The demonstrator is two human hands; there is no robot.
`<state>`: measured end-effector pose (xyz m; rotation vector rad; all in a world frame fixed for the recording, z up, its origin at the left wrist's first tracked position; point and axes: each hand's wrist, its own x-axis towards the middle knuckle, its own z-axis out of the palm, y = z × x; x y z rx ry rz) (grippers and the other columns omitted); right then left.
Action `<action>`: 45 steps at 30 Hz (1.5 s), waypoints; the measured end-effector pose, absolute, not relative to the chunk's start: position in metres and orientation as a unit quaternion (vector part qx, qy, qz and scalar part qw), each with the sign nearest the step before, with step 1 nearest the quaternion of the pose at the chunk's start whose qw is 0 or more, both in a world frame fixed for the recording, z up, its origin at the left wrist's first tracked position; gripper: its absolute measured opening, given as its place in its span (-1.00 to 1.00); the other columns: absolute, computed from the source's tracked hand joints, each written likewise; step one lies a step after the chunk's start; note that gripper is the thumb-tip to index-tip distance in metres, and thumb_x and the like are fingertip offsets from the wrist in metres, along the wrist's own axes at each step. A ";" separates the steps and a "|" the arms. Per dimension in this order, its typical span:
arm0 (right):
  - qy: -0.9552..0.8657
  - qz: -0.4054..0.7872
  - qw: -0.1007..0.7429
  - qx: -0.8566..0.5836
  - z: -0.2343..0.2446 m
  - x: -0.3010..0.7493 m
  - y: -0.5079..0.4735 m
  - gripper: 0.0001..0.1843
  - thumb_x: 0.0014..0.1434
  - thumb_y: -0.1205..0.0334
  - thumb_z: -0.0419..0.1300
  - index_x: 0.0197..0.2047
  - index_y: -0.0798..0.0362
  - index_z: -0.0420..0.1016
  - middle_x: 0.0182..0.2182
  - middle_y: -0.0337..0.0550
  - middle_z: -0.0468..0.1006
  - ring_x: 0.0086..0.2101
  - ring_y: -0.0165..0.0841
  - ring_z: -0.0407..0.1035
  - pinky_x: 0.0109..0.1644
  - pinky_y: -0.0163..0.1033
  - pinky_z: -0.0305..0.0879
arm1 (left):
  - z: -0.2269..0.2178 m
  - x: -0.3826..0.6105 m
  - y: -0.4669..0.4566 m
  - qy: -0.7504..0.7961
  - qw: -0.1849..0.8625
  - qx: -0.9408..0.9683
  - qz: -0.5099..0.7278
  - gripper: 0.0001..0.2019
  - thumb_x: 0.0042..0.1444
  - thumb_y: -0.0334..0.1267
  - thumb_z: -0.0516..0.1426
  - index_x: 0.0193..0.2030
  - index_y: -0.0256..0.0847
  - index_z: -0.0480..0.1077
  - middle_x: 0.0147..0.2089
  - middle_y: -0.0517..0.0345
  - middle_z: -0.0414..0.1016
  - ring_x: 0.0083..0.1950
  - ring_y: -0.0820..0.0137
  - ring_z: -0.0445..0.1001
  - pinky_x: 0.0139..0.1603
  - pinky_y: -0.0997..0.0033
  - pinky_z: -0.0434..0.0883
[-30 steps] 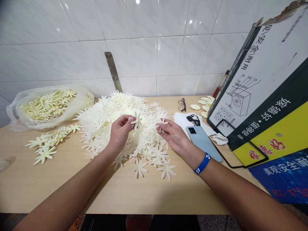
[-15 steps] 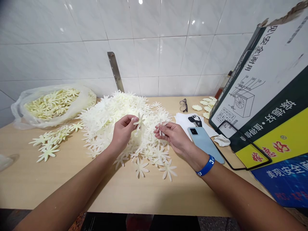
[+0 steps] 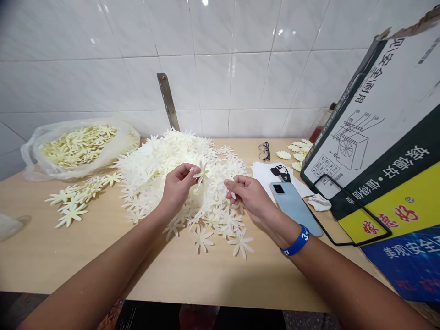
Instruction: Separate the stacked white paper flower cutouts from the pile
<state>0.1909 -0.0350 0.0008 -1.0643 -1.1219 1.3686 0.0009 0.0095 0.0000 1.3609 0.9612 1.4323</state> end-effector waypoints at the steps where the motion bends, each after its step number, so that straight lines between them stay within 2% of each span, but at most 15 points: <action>1: -0.466 0.564 0.512 -0.450 0.001 0.191 -0.035 -0.56 -0.06 -0.06 0.43 -0.56 0.05 0.36 -0.64 -0.25 0.42 -0.62 -0.49 0.20 -0.53 -0.33 0.12 | 0.000 0.001 0.009 0.390 0.454 0.551 0.581 -0.77 0.02 -0.10 0.26 -0.39 -0.24 0.46 -0.43 0.21 0.44 -0.36 0.49 0.40 -0.28 0.49 0.41; 5: -0.464 0.553 0.515 -0.463 0.001 0.192 -0.034 -0.52 -0.03 -0.12 0.40 -0.60 0.05 0.33 -0.68 -0.28 0.33 -0.64 -0.50 0.14 -0.55 -0.32 0.06 | 0.000 0.001 0.009 0.388 0.456 0.553 0.579 -0.78 0.02 -0.11 0.26 -0.39 -0.24 0.45 -0.43 0.21 0.43 -0.37 0.49 0.39 -0.28 0.49 0.41; 7: -0.458 0.562 0.522 -0.448 -0.001 0.194 -0.032 -0.54 0.02 -0.12 0.37 -0.57 0.06 0.36 -0.64 -0.26 0.35 -0.61 -0.48 0.18 -0.52 -0.32 0.11 | 0.001 0.001 0.009 0.388 0.457 0.555 0.577 -0.78 0.03 -0.11 0.26 -0.38 -0.25 0.45 -0.43 0.22 0.43 -0.37 0.50 0.39 -0.28 0.49 0.40; 10: -0.446 0.590 0.536 -0.407 -0.004 0.196 -0.029 -0.65 0.01 -0.01 0.40 -0.49 0.06 0.43 -0.53 -0.25 0.41 -0.47 -0.45 0.32 -0.35 -0.32 0.29 | 0.001 0.000 0.009 0.388 0.455 0.556 0.577 -0.78 0.03 -0.12 0.26 -0.39 -0.25 0.45 -0.44 0.22 0.42 -0.38 0.51 0.38 -0.29 0.50 0.39; 13: -0.427 0.615 0.540 -0.385 -0.007 0.197 -0.026 -0.72 -0.04 0.13 0.45 -0.38 0.02 0.45 -0.44 -0.28 0.44 -0.35 -0.43 0.39 -0.18 -0.29 0.37 | 0.001 0.000 0.009 0.385 0.456 0.555 0.580 -0.79 0.04 -0.13 0.25 -0.39 -0.26 0.44 -0.44 0.23 0.41 -0.38 0.51 0.38 -0.30 0.52 0.39; 18: -0.403 0.641 0.520 -0.396 -0.004 0.196 -0.027 -0.56 -0.11 0.22 0.47 -0.16 -0.04 0.42 -0.38 -0.31 0.44 -0.39 -0.45 0.36 -0.31 -0.32 0.37 | 0.000 0.000 0.011 0.385 0.459 0.555 0.577 -0.81 0.05 -0.16 0.25 -0.39 -0.25 0.44 -0.45 0.23 0.41 -0.39 0.52 0.39 -0.30 0.52 0.38; 24: -0.385 0.662 0.508 -0.394 -0.002 0.194 -0.031 -0.68 -0.05 0.14 0.44 -0.34 0.01 0.39 -0.41 -0.29 0.41 -0.38 -0.43 0.37 -0.29 -0.30 0.38 | -0.001 0.000 0.010 0.384 0.455 0.564 0.573 -0.81 0.06 -0.15 0.25 -0.38 -0.25 0.43 -0.46 0.24 0.41 -0.39 0.52 0.40 -0.30 0.50 0.36; 29: -0.389 0.663 0.500 -0.399 -0.006 0.195 -0.029 -0.64 -0.11 0.18 0.48 -0.40 0.04 0.37 -0.39 -0.29 0.45 -0.36 -0.43 0.40 -0.21 -0.23 0.42 | 0.000 0.001 0.009 0.385 0.452 0.567 0.571 -0.80 0.05 -0.15 0.25 -0.38 -0.25 0.43 -0.46 0.24 0.41 -0.40 0.51 0.40 -0.30 0.50 0.36; 33: -0.430 0.617 0.504 -0.425 -0.006 0.194 -0.029 -0.61 -0.16 0.15 0.50 -0.47 0.06 0.35 -0.48 -0.33 0.41 -0.47 -0.47 0.35 -0.31 -0.27 0.41 | -0.001 0.001 0.010 0.384 0.453 0.568 0.570 -0.81 0.05 -0.15 0.25 -0.37 -0.25 0.44 -0.44 0.23 0.41 -0.38 0.50 0.40 -0.28 0.49 0.38; 35: -0.457 0.591 0.502 -0.436 -0.005 0.193 -0.030 -0.62 -0.14 0.13 0.49 -0.47 0.05 0.35 -0.51 -0.34 0.40 -0.52 -0.48 0.32 -0.43 -0.32 0.34 | -0.001 0.001 0.010 0.386 0.452 0.570 0.568 -0.81 0.05 -0.15 0.25 -0.37 -0.24 0.44 -0.44 0.22 0.42 -0.37 0.50 0.41 -0.27 0.49 0.39; 37: -0.472 0.579 0.500 -0.438 -0.004 0.193 -0.032 -0.65 -0.09 0.09 0.47 -0.43 0.03 0.38 -0.50 -0.33 0.40 -0.53 -0.46 0.33 -0.47 -0.31 0.33 | -0.002 0.001 0.010 0.386 0.451 0.571 0.567 -0.81 0.06 -0.15 0.24 -0.37 -0.24 0.44 -0.43 0.22 0.42 -0.37 0.49 0.41 -0.27 0.48 0.40; 42: -0.461 0.602 0.502 -0.416 -0.007 0.193 -0.031 -0.71 0.00 0.04 0.41 -0.31 0.04 0.52 -0.37 -0.22 0.49 -0.36 -0.40 0.41 -0.27 -0.25 0.44 | -0.001 0.000 0.010 0.387 0.449 0.575 0.565 -0.80 0.06 -0.14 0.24 -0.36 -0.24 0.44 -0.43 0.22 0.42 -0.37 0.49 0.41 -0.28 0.49 0.39; 45: -0.453 0.608 0.504 -0.414 -0.008 0.194 -0.029 -0.70 -0.04 0.06 0.44 -0.33 0.07 0.55 -0.38 -0.17 0.54 -0.39 -0.40 0.42 -0.25 -0.24 0.42 | 0.000 0.000 0.010 0.390 0.446 0.574 0.565 -0.80 0.06 -0.13 0.24 -0.37 -0.24 0.44 -0.43 0.23 0.42 -0.37 0.50 0.41 -0.28 0.50 0.39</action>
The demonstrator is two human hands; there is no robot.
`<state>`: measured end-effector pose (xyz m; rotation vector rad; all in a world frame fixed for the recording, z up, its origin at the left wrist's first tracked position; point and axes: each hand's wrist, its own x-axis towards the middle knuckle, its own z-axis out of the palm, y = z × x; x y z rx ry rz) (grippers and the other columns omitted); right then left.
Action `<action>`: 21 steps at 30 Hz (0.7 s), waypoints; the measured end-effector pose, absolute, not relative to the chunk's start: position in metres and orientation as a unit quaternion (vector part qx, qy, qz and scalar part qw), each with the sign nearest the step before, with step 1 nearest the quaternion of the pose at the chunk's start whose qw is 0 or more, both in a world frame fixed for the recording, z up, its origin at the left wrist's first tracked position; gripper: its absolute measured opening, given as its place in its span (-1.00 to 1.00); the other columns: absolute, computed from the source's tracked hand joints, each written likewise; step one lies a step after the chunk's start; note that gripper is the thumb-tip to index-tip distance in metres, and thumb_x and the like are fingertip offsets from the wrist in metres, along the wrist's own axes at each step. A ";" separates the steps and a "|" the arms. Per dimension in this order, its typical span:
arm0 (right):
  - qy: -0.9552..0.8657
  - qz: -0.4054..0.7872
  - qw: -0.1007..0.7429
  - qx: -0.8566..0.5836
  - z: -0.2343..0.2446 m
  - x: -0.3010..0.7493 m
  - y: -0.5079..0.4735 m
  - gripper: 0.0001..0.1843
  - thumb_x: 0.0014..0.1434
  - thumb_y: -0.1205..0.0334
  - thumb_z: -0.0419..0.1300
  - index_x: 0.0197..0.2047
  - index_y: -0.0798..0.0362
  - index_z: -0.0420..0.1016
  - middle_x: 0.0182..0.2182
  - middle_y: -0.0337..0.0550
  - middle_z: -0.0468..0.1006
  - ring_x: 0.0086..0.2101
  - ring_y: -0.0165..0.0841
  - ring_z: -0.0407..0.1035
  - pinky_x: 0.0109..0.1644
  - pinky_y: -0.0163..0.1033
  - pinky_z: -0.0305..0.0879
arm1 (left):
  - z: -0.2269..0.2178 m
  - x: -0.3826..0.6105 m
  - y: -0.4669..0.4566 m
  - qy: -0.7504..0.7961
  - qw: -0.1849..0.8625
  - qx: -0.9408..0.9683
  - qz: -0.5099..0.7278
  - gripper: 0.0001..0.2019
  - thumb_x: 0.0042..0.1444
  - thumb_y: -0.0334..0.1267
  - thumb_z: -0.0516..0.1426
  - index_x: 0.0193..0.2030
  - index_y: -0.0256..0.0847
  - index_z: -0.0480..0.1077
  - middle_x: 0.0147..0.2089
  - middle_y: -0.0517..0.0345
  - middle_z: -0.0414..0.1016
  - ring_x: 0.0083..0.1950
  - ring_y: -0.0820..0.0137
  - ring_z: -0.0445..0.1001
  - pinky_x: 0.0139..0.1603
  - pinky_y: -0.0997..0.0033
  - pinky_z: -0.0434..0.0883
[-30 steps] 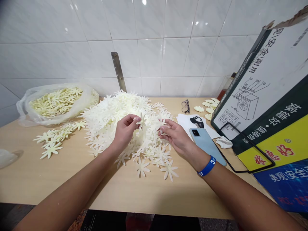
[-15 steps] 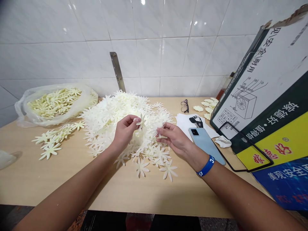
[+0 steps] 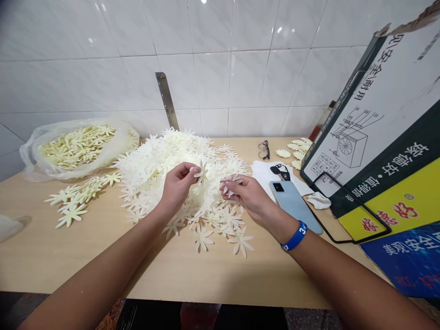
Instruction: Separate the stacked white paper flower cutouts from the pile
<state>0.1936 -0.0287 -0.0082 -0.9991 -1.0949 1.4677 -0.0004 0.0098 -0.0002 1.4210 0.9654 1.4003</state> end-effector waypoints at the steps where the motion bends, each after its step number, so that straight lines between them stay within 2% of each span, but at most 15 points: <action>1: -0.453 0.606 0.502 -0.418 -0.008 0.193 -0.029 -0.69 -0.07 0.05 0.45 -0.37 0.09 0.55 -0.41 -0.17 0.54 -0.43 -0.41 0.41 -0.29 -0.25 0.41 | 0.000 0.000 0.010 0.391 0.446 0.572 0.567 -0.80 0.06 -0.13 0.24 -0.37 -0.24 0.44 -0.43 0.23 0.41 -0.37 0.50 0.41 -0.28 0.51 0.40; 5: -0.462 0.590 0.488 -0.448 -0.003 0.192 -0.031 -0.58 -0.16 -0.04 0.48 -0.51 0.12 0.47 -0.57 -0.19 0.48 -0.58 -0.43 0.33 -0.49 -0.29 0.26 | 0.001 0.000 0.009 0.390 0.450 0.568 0.569 -0.79 0.05 -0.13 0.25 -0.38 -0.24 0.43 -0.44 0.23 0.41 -0.37 0.50 0.41 -0.28 0.51 0.41; 10: -0.444 0.603 0.483 -0.453 0.001 0.194 -0.034 -0.44 0.04 -0.28 0.25 -0.56 0.09 0.46 -0.67 -0.17 0.41 -0.64 -0.42 0.26 -0.56 -0.29 0.19 | 0.002 0.000 0.009 0.388 0.451 0.572 0.564 -0.79 0.05 -0.13 0.25 -0.38 -0.24 0.43 -0.44 0.23 0.41 -0.38 0.50 0.41 -0.27 0.49 0.41; 15: -0.449 0.629 0.482 -0.413 -0.002 0.196 -0.033 -0.54 0.20 -0.16 0.13 -0.31 0.09 0.59 -0.43 -0.06 0.55 -0.52 -0.36 0.32 -0.45 -0.23 0.27 | 0.002 0.001 0.009 0.391 0.450 0.567 0.568 -0.79 0.03 -0.13 0.25 -0.39 -0.24 0.43 -0.44 0.22 0.41 -0.37 0.49 0.41 -0.26 0.48 0.43; 18: -0.469 0.622 0.484 -0.398 -0.003 0.194 -0.032 -0.65 0.13 -0.05 0.26 -0.20 0.06 0.59 -0.37 -0.11 0.53 -0.48 -0.38 0.30 -0.43 -0.25 0.26 | 0.002 0.001 0.009 0.390 0.452 0.567 0.568 -0.79 0.03 -0.13 0.26 -0.39 -0.24 0.43 -0.44 0.23 0.40 -0.38 0.49 0.40 -0.27 0.48 0.43; 21: -0.502 0.580 0.481 -0.424 -0.003 0.192 -0.031 -0.69 0.02 0.01 0.37 -0.26 0.06 0.58 -0.41 -0.16 0.50 -0.52 -0.43 0.24 -0.44 -0.25 0.21 | 0.003 0.001 0.009 0.394 0.450 0.565 0.569 -0.80 0.03 -0.14 0.26 -0.38 -0.24 0.44 -0.43 0.22 0.41 -0.37 0.50 0.40 -0.28 0.49 0.43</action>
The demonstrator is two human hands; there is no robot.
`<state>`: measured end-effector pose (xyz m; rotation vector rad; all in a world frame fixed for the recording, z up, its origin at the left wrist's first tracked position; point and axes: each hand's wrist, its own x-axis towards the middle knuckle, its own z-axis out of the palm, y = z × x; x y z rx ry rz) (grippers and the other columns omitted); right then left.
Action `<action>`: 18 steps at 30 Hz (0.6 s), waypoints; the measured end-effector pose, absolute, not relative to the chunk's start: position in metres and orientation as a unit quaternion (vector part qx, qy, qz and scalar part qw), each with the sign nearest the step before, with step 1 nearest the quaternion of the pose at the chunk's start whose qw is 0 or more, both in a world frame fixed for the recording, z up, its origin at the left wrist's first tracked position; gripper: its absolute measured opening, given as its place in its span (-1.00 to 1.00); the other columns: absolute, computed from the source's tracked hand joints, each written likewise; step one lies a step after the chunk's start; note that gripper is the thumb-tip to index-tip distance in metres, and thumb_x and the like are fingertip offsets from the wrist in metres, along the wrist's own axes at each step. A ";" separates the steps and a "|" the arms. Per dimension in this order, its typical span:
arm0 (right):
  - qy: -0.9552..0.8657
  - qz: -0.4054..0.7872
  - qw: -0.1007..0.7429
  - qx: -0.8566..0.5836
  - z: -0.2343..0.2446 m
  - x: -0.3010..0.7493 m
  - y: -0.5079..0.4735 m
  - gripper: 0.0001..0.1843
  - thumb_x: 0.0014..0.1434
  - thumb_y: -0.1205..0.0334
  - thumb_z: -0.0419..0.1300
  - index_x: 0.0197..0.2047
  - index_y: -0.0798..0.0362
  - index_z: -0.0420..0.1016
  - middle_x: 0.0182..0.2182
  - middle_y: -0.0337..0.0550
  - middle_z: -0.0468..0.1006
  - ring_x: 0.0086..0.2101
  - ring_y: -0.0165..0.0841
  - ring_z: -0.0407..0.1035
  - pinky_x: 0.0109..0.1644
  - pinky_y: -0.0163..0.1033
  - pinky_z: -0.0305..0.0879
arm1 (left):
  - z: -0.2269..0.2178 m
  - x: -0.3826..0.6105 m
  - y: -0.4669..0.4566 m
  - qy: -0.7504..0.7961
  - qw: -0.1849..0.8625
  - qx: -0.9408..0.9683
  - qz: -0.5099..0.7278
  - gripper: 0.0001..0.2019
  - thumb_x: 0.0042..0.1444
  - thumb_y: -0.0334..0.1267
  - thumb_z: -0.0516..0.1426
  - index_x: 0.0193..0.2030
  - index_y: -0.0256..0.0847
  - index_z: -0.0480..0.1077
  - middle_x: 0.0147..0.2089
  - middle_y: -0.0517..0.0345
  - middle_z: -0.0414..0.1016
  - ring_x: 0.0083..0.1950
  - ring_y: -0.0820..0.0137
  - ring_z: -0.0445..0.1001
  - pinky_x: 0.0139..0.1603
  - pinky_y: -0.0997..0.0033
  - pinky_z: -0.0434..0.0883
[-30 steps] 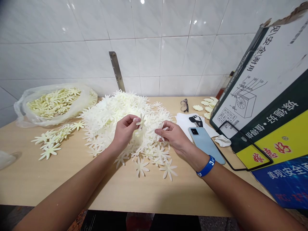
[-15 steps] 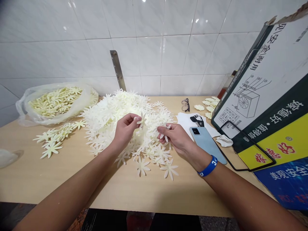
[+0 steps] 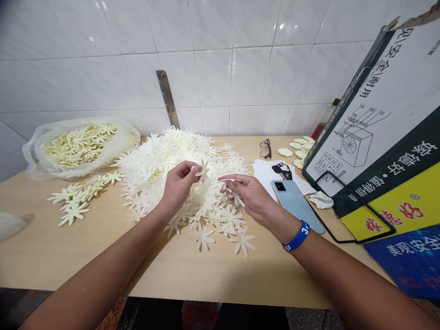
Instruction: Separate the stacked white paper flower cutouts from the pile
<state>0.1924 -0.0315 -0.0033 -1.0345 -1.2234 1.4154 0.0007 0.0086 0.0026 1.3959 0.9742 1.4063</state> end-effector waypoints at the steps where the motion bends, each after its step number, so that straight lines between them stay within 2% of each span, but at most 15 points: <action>1: -0.517 0.554 0.476 -0.446 -0.003 0.192 -0.032 -0.69 0.01 0.00 0.38 -0.30 0.06 0.57 -0.45 -0.18 0.49 -0.54 -0.44 0.21 -0.45 -0.24 0.19 | 0.003 0.001 0.009 0.394 0.450 0.564 0.569 -0.79 0.03 -0.13 0.26 -0.38 -0.24 0.44 -0.43 0.22 0.42 -0.37 0.50 0.40 -0.27 0.49 0.43; 4: -0.591 0.421 0.456 -0.515 -0.002 0.191 -0.034 -0.67 -0.01 -0.03 0.39 -0.27 0.04 0.57 -0.52 -0.23 0.43 -0.53 -0.40 0.21 -0.43 -0.22 0.17 | 0.003 0.001 0.008 0.386 0.456 0.562 0.572 -0.79 0.02 -0.12 0.27 -0.37 -0.24 0.45 -0.41 0.21 0.43 -0.35 0.50 0.40 -0.27 0.49 0.44; 8: -0.678 0.233 0.464 -0.519 0.001 0.190 -0.040 -0.64 0.07 0.02 0.36 -0.08 -0.04 0.55 -0.25 -0.14 0.51 -0.27 -0.27 0.32 -0.19 -0.16 0.26 | 0.005 0.001 0.005 0.378 0.459 0.571 0.566 -0.80 0.03 -0.13 0.27 -0.37 -0.23 0.48 -0.38 0.19 0.47 -0.33 0.48 0.43 -0.27 0.48 0.45; 10: -0.688 0.170 0.493 -0.505 0.002 0.189 -0.042 -0.71 0.14 0.06 0.31 -0.08 -0.05 0.53 -0.22 -0.13 0.51 -0.23 -0.25 0.33 -0.13 -0.14 0.27 | 0.006 0.002 0.002 0.380 0.444 0.594 0.553 -0.81 0.04 -0.13 0.26 -0.38 -0.23 0.49 -0.39 0.17 0.49 -0.36 0.47 0.44 -0.29 0.47 0.45; 14: -0.692 0.116 0.536 -0.468 0.001 0.187 -0.047 -0.89 0.24 0.13 0.20 -0.21 -0.06 0.51 -0.34 -0.14 0.50 -0.33 -0.26 0.35 -0.22 -0.14 0.28 | 0.007 0.004 -0.006 0.355 0.400 0.667 0.519 -0.83 0.05 -0.15 0.25 -0.40 -0.23 0.52 -0.38 0.12 0.53 -0.38 0.44 0.45 -0.33 0.45 0.44; 18: -0.720 0.110 0.528 -0.437 0.000 0.184 -0.051 -0.89 0.26 0.17 0.17 -0.21 -0.09 0.53 -0.32 -0.11 0.56 -0.31 -0.23 0.41 -0.20 -0.09 0.32 | 0.003 0.006 -0.011 0.325 0.341 0.731 0.494 -0.83 0.07 -0.15 0.24 -0.40 -0.20 0.52 -0.40 0.11 0.54 -0.34 0.41 0.48 -0.28 0.42 0.46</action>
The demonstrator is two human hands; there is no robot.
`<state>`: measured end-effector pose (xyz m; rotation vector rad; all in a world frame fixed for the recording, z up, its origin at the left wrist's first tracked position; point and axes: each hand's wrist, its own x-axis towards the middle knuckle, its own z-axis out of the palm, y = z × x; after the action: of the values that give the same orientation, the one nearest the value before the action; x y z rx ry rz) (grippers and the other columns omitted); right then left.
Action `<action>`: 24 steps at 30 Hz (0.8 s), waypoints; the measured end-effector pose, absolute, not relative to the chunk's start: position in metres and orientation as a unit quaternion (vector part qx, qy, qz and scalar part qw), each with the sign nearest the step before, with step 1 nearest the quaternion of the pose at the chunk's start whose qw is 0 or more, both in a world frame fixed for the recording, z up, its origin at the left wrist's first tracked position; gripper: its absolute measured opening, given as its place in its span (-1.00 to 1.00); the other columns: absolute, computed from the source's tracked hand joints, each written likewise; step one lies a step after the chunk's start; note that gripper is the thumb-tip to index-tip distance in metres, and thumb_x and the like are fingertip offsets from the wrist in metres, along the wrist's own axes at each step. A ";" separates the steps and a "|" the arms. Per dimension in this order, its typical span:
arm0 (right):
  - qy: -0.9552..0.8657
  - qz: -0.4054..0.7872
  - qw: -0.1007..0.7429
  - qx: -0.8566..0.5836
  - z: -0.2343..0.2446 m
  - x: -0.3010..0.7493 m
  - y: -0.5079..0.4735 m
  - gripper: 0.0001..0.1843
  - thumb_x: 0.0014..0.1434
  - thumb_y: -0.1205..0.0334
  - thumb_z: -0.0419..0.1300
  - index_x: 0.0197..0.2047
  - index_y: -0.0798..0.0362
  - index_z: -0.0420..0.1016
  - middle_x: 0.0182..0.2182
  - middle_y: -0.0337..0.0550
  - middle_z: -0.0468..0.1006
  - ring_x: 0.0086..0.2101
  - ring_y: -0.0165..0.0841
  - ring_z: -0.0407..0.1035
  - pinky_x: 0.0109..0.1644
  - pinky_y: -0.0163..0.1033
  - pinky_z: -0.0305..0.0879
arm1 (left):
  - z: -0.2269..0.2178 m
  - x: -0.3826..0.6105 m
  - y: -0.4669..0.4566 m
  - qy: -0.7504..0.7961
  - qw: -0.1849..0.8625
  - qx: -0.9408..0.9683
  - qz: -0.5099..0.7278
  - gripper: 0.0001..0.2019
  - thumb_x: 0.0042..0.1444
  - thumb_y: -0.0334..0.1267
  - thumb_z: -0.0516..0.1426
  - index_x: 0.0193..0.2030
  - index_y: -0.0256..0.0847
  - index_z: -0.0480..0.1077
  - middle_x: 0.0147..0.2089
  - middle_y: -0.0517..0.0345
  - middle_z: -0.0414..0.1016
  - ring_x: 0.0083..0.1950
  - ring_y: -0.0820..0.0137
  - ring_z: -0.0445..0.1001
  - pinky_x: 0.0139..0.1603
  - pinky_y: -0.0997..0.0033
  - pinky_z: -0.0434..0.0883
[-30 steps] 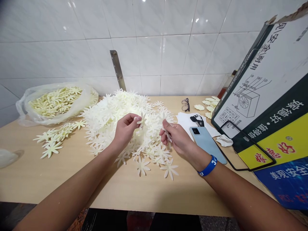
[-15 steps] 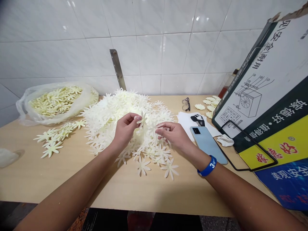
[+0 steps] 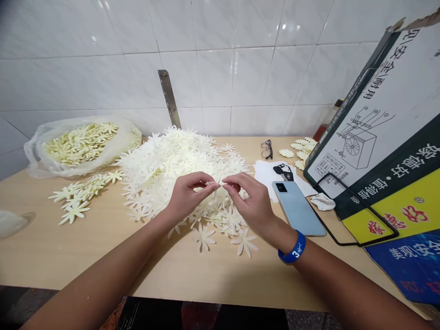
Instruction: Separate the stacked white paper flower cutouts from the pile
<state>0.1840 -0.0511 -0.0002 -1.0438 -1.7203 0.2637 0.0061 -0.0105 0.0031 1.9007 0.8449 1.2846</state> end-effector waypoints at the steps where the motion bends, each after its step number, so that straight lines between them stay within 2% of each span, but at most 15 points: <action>1: -0.723 0.111 0.525 -0.435 0.000 0.183 -0.052 -0.88 0.26 0.17 0.16 -0.21 -0.09 0.53 -0.31 -0.11 0.57 -0.30 -0.22 0.42 -0.19 -0.08 0.33 | 0.002 0.006 -0.011 0.323 0.329 0.741 0.487 -0.82 0.08 -0.14 0.24 -0.40 -0.20 0.52 -0.40 0.10 0.55 -0.34 0.41 0.48 -0.28 0.42 0.46; 5: -0.727 0.116 0.521 -0.431 0.001 0.181 -0.054 -0.88 0.24 0.14 0.19 -0.22 -0.10 0.56 -0.32 -0.10 0.58 -0.32 -0.21 0.43 -0.21 -0.08 0.34 | 0.000 0.006 -0.010 0.309 0.274 0.788 0.457 -0.81 0.14 -0.13 0.19 -0.38 -0.18 0.51 -0.39 0.09 0.56 -0.35 0.40 0.48 -0.34 0.44 0.40; 9: -0.748 0.109 0.512 -0.408 0.002 0.181 -0.053 -0.89 0.26 0.20 0.17 -0.25 -0.09 0.54 -0.37 -0.13 0.54 -0.35 -0.25 0.39 -0.25 -0.12 0.30 | 0.001 0.004 -0.010 0.293 0.212 0.826 0.431 -0.83 0.17 -0.20 0.15 -0.38 -0.17 0.49 -0.39 0.11 0.55 -0.36 0.42 0.46 -0.33 0.44 0.35; 12: -0.770 0.114 0.483 -0.400 0.005 0.182 -0.052 -0.87 0.28 0.23 0.13 -0.29 -0.06 0.49 -0.41 -0.14 0.48 -0.39 -0.28 0.33 -0.30 -0.14 0.26 | 0.001 0.004 -0.010 0.289 0.205 0.837 0.416 -0.82 0.18 -0.18 0.16 -0.39 -0.16 0.49 -0.38 0.11 0.57 -0.36 0.42 0.46 -0.31 0.42 0.35; 15: -0.762 0.135 0.477 -0.416 0.006 0.184 -0.050 -0.83 0.30 0.20 0.08 -0.33 -0.04 0.42 -0.42 -0.14 0.43 -0.39 -0.29 0.29 -0.31 -0.16 0.21 | 0.002 0.004 -0.009 0.296 0.253 0.817 0.426 -0.80 0.14 -0.11 0.19 -0.40 -0.16 0.50 -0.38 0.11 0.57 -0.37 0.41 0.46 -0.29 0.41 0.38; 21: -0.642 0.275 0.544 -0.466 -0.004 0.192 -0.038 -0.78 0.28 0.05 0.09 -0.34 -0.02 0.31 -0.48 -0.23 0.27 -0.50 -0.37 0.15 -0.44 -0.24 0.10 | 0.005 0.002 -0.001 0.372 0.368 0.666 0.532 -0.80 0.04 -0.10 0.27 -0.42 -0.20 0.51 -0.39 0.13 0.54 -0.39 0.43 0.43 -0.35 0.45 0.40; 24: -0.615 0.308 0.560 -0.462 -0.006 0.195 -0.033 -0.79 0.26 0.04 0.11 -0.34 -0.03 0.31 -0.51 -0.26 0.23 -0.52 -0.39 0.12 -0.47 -0.25 0.07 | 0.006 -0.001 0.006 0.386 0.422 0.589 0.571 -0.80 0.02 -0.11 0.27 -0.40 -0.22 0.50 -0.43 0.17 0.48 -0.40 0.46 0.41 -0.33 0.45 0.41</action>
<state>0.1947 -0.0333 -0.0065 -1.0897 -1.4488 0.7271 -0.0010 0.0059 0.0055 1.4757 0.9661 1.4289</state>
